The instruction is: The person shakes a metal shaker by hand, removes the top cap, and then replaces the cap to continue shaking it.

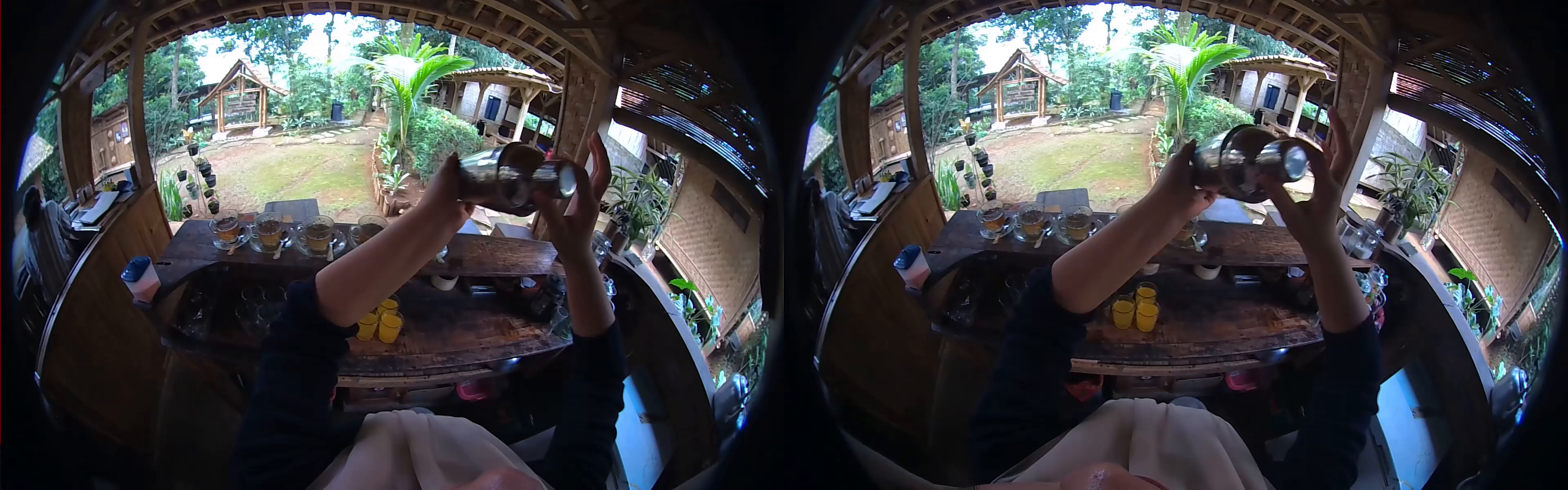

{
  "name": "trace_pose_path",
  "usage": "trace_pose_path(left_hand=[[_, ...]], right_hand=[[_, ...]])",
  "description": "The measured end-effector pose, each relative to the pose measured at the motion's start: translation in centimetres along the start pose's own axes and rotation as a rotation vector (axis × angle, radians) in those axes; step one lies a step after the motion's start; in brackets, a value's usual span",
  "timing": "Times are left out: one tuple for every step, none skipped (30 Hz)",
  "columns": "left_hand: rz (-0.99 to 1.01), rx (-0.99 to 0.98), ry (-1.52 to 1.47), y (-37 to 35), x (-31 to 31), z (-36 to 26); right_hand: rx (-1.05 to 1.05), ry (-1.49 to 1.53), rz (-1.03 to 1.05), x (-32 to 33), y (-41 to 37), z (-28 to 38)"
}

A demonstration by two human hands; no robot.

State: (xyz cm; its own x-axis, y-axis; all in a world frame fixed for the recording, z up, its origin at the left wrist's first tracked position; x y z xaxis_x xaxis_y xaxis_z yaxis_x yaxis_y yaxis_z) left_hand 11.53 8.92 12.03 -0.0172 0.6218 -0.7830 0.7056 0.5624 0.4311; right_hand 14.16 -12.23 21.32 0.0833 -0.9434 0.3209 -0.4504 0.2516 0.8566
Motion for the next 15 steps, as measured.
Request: trace_pose_path(left_hand=[[0.039, 0.030, 0.015, -1.1, -2.2, 1.1], [0.228, 0.055, 0.009, -1.8, -5.4, 1.8], [0.414, 0.085, 0.004, -2.9, -8.3, 2.3], [0.478, 0.111, 0.061, -4.3, -10.3, 2.6], [0.501, 0.075, 0.171, -4.9, -11.9, 3.0], [0.746, -0.145, 0.308, -5.9, -14.2, 2.9], [0.984, -0.379, 0.438, -7.2, -16.1, 3.1], [0.990, -0.377, 0.427, -5.8, -16.3, 3.7], [0.886, -0.238, 0.377, -2.5, -15.5, 4.6], [0.768, -0.097, 0.321, 0.7, -14.1, 5.8], [0.607, 0.102, 0.230, 4.6, -11.7, 7.7], [0.561, 0.130, 0.149, 6.7, -10.2, 9.3], [0.525, 0.161, 0.074, 8.0, -9.7, 10.9], [0.335, 0.152, 0.095, 9.4, -8.2, 12.4], [0.145, 0.145, 0.121, 10.3, -7.2, 13.6]], right_hand=[[-0.082, 0.122, -0.015, 1.0, -0.2, -1.1], [-0.059, 0.089, -0.082, 3.1, -0.5, 0.5], [0.217, -0.017, -0.216, 4.9, -1.5, 2.5], [0.239, -0.276, -0.302, 6.2, -4.5, 3.6], [0.233, -0.289, -0.300, 6.8, -5.2, 3.1], [0.389, -0.174, -0.237, 7.0, -5.4, 3.5], [0.544, -0.055, -0.167, 7.5, -5.6, 3.9], [0.694, 0.070, -0.091, 8.1, -5.9, 4.3], [0.845, 0.201, -0.011, 9.0, -6.2, 4.6], [0.466, 0.120, 0.262, 8.5, -4.1, 1.9], [0.337, 0.047, 0.287, 6.4, -5.2, -3.7], [0.197, 0.248, 0.255, 6.3, -3.4, -5.3], [-0.030, 0.344, 0.311, 5.5, -3.9, -8.6], [-0.356, 0.614, 0.371, 4.7, -5.2, -12.5], [-0.348, 0.662, 0.265, 6.3, -5.2, -13.6]])
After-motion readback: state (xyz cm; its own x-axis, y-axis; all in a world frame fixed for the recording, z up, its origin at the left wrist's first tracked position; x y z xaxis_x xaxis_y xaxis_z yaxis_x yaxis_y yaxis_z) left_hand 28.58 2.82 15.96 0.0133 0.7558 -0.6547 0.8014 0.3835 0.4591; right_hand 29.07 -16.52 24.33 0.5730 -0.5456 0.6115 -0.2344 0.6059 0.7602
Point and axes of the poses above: each hand's wrist, its own y-axis towards the middle knuckle, its own x-axis out of the back of the hand, z = x × y, the point moved 7 cm from there along y, towards the middle knuckle, and after that the axes turned 15 degrees about z, right-handed, at the moved point
